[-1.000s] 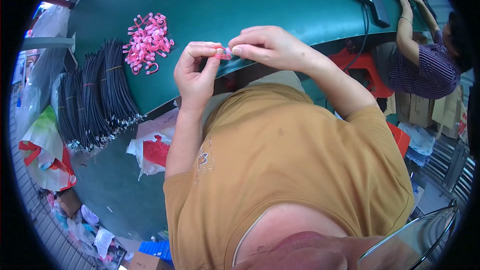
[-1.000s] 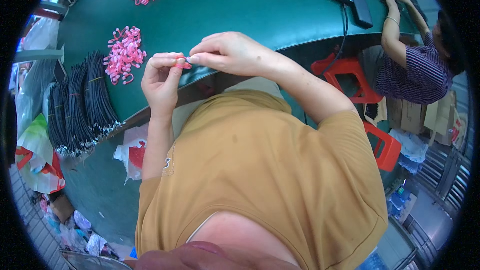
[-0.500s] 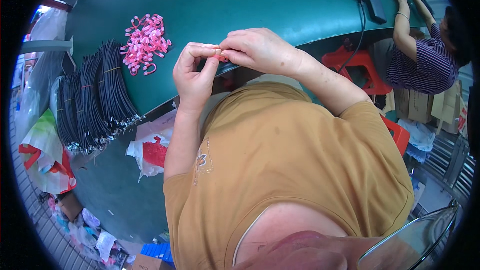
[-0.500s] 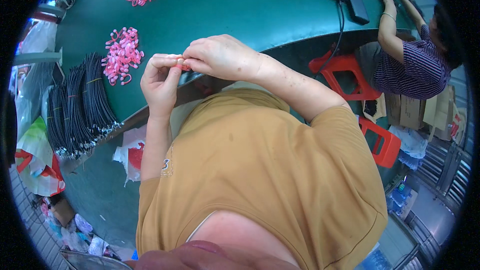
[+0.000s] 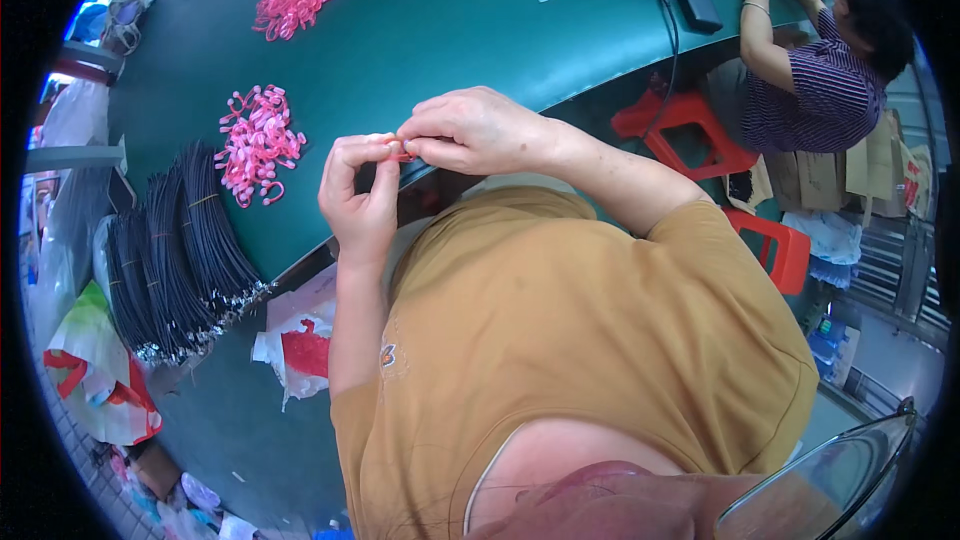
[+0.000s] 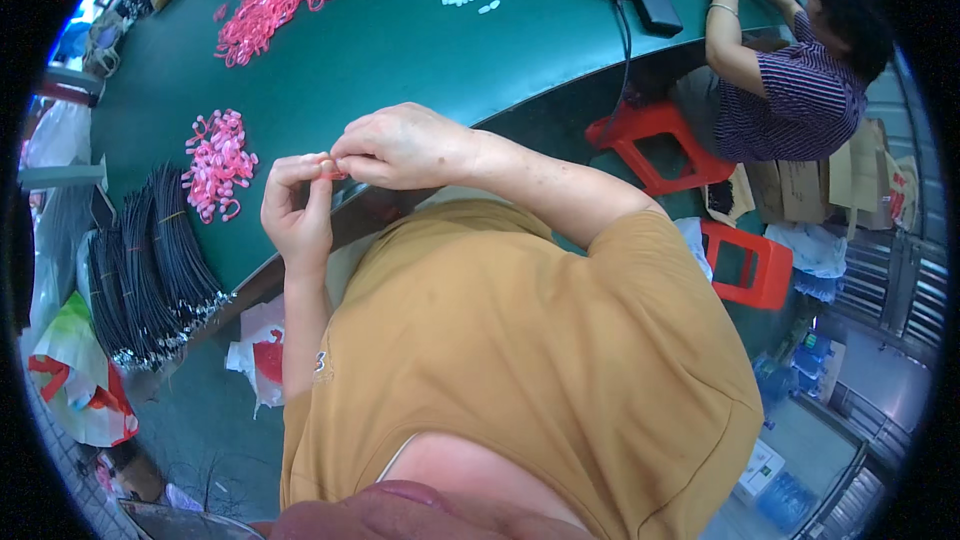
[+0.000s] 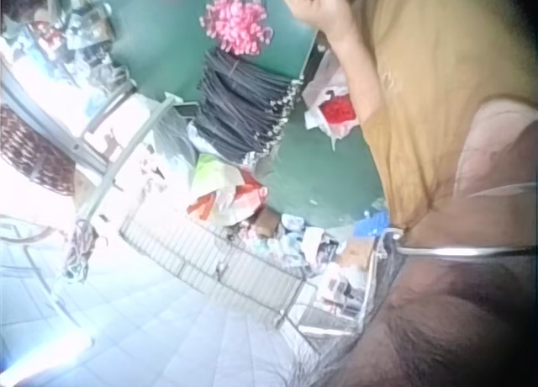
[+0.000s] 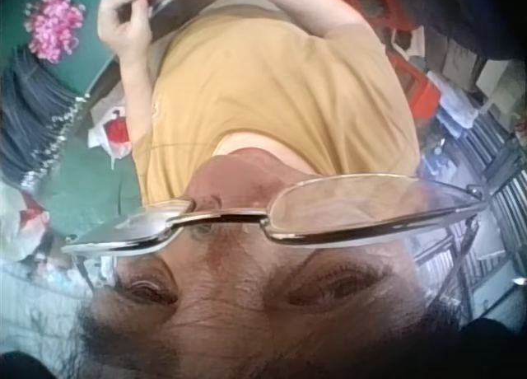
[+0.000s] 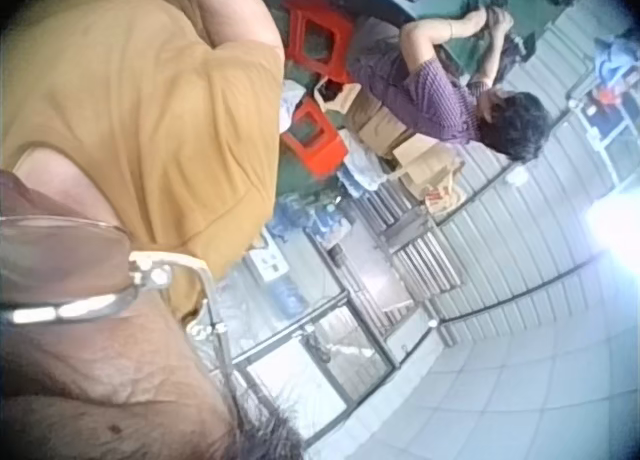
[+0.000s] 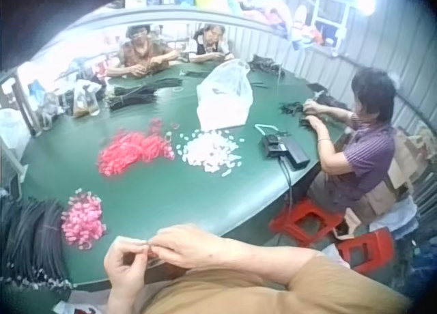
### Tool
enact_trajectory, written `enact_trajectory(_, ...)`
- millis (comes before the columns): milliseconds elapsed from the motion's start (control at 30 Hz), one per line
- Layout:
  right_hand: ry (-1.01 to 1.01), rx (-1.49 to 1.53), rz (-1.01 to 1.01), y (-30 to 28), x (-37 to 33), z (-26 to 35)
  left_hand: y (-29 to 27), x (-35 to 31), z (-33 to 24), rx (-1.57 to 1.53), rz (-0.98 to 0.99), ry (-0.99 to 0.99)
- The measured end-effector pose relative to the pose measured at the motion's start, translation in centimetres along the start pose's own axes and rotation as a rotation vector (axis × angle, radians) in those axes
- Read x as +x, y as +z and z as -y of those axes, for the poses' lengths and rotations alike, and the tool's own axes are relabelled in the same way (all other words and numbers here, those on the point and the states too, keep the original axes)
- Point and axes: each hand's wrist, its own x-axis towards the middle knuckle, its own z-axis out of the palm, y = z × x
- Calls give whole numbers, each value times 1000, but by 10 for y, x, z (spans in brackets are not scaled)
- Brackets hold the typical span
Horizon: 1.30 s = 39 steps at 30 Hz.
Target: The person assembles plastic clips by taking pink plastic clips and white caps from the table, fitting the white caps onto the clips by hand, and placing the finished clips into a pile on the table.
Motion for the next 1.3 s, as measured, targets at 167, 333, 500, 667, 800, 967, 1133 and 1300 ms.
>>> enact_trajectory(167, 56, 68, -54, 1, 0, 1, 1, 2, -2, -6, 15, 34)
enact_trajectory(333, 16, -147, -232, -23, -10, -26, 1, 1, -8, 189, 59, 157)
enact_trajectory(500, 127, -809, -362, -124, -39, -94, 6, 5, -17, 224, 87, 102)
enact_trajectory(667, 180, -912, -243, -144, -39, -116, 7, 6, -14, 241, 104, 103)
enact_trajectory(800, 168, -973, -96, -150, -32, -119, 6, 6, -18, 263, 102, 86)
enact_trajectory(967, 52, -291, -198, -118, -26, -79, 6, 6, -15, 286, 75, 123)
enact_trajectory(1133, 39, 149, -148, -74, -17, -31, 6, 7, -14, 235, 105, 90)
enact_trajectory(1300, -122, 167, -146, -54, -10, -21, 5, 7, -14, 248, 105, 98)
